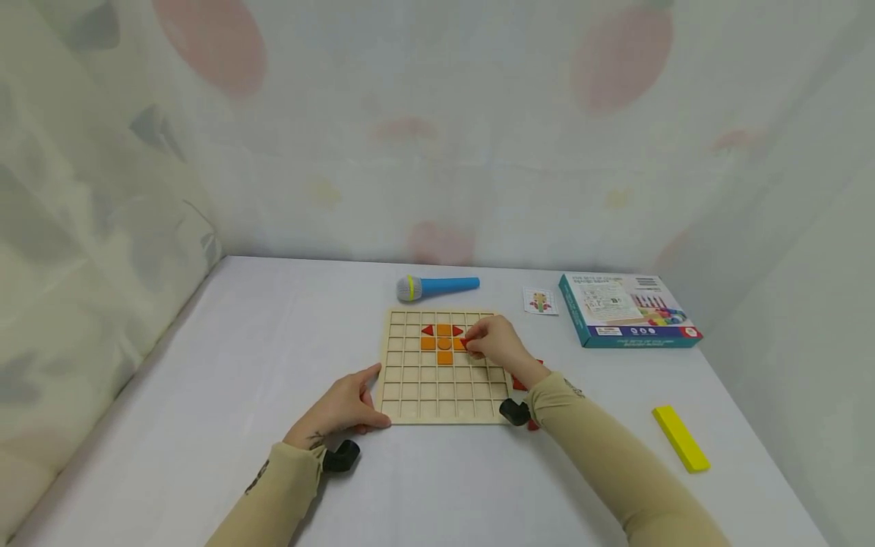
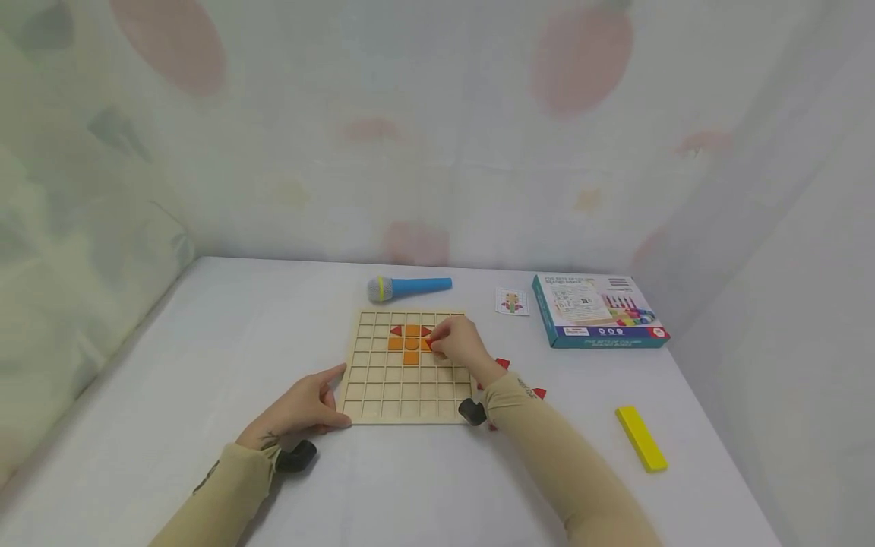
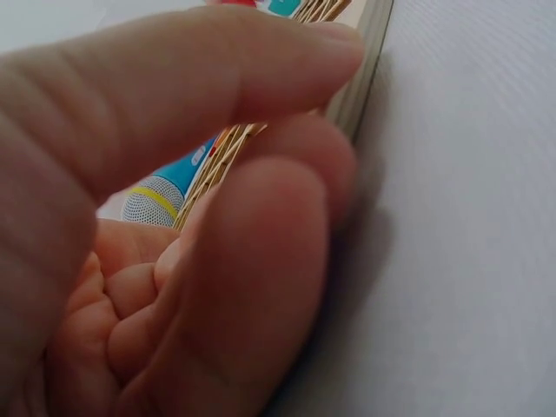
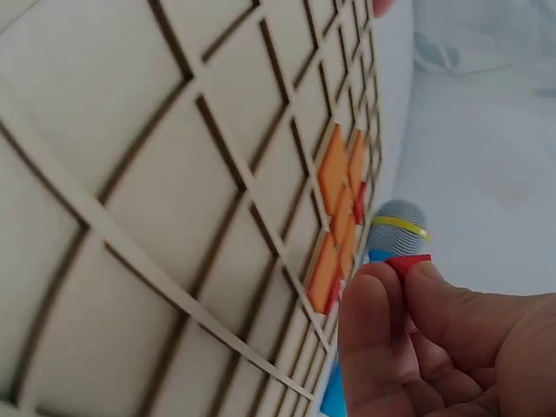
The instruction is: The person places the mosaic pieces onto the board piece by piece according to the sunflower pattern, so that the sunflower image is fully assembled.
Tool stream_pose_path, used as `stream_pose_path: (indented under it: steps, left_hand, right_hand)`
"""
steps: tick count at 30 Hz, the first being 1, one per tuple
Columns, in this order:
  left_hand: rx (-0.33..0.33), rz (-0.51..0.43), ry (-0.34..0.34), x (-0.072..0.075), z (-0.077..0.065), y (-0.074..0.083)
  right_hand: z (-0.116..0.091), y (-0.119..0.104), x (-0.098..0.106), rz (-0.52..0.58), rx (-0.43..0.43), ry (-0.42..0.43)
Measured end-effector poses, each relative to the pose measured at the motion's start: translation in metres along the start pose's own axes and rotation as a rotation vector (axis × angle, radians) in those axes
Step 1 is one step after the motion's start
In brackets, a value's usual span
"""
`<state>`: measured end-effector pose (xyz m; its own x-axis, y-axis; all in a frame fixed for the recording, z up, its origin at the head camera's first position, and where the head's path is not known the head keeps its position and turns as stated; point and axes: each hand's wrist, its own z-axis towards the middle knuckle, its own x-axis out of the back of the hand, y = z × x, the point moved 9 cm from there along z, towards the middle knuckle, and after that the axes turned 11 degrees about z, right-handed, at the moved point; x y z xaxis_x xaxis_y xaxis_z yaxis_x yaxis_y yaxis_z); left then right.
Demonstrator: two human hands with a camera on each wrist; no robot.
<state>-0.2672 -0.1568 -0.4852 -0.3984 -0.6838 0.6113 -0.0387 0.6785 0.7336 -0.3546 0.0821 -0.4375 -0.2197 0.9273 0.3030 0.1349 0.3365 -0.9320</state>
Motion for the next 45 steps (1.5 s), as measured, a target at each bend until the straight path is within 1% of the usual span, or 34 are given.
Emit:
stream_pose_path:
  steps: [3, 5, 8, 11, 17, 23, 28, 35, 37, 39, 42, 44, 45]
  left_hand:
    - [-0.006, -0.009, 0.004, 0.000, 0.000, -0.001]
    - [-0.007, -0.014, 0.005, 0.000, 0.000, -0.002]
    - [-0.004, -0.012, 0.004, -0.001, 0.000, -0.003]
    - [-0.003, 0.006, 0.003, -0.001, 0.001, -0.003]
    - [0.001, 0.026, 0.007, -0.002, 0.000, -0.003]
    - [-0.002, 0.011, 0.005, -0.003, 0.000, -0.003]
    - [-0.009, -0.005, -0.003, -0.003, 0.000, -0.004]
    - [-0.009, -0.003, -0.002, -0.003, 0.001, -0.005]
    - [-0.007, -0.001, -0.004, -0.004, 0.001, -0.005]
    - [-0.004, 0.000, -0.005, -0.004, 0.001, -0.005]
    - [-0.008, 0.007, -0.004, -0.003, 0.001, -0.004]
    - [-0.010, 0.012, -0.002, -0.002, 0.001, -0.003]
    - [-0.010, 0.013, -0.002, -0.002, 0.001, -0.003]
  right_hand:
    - [0.004, 0.009, -0.007, -0.044, -0.019, -0.007]
    - [0.005, 0.012, -0.009, -0.102, -0.018, -0.006]
    - [0.004, 0.014, -0.011, -0.199, -0.015, -0.005]
    - [0.003, 0.014, -0.012, -0.246, -0.011, -0.008]
    - [0.003, 0.015, -0.016, -0.269, -0.001, -0.017]
    - [0.003, 0.013, -0.018, -0.288, 0.017, -0.015]
    - [0.003, 0.014, -0.018, -0.296, 0.015, -0.012]
    - [0.002, 0.013, -0.019, -0.299, 0.021, -0.013]
    - [0.001, 0.008, -0.016, -0.305, 0.044, -0.013]
    - [0.000, 0.000, -0.008, -0.288, 0.072, -0.001]
    - [-0.003, -0.017, 0.015, -0.293, 0.125, 0.041]
    - [-0.005, -0.024, 0.032, -0.324, 0.135, 0.061]
    - [-0.006, -0.026, 0.040, -0.363, 0.134, 0.066]
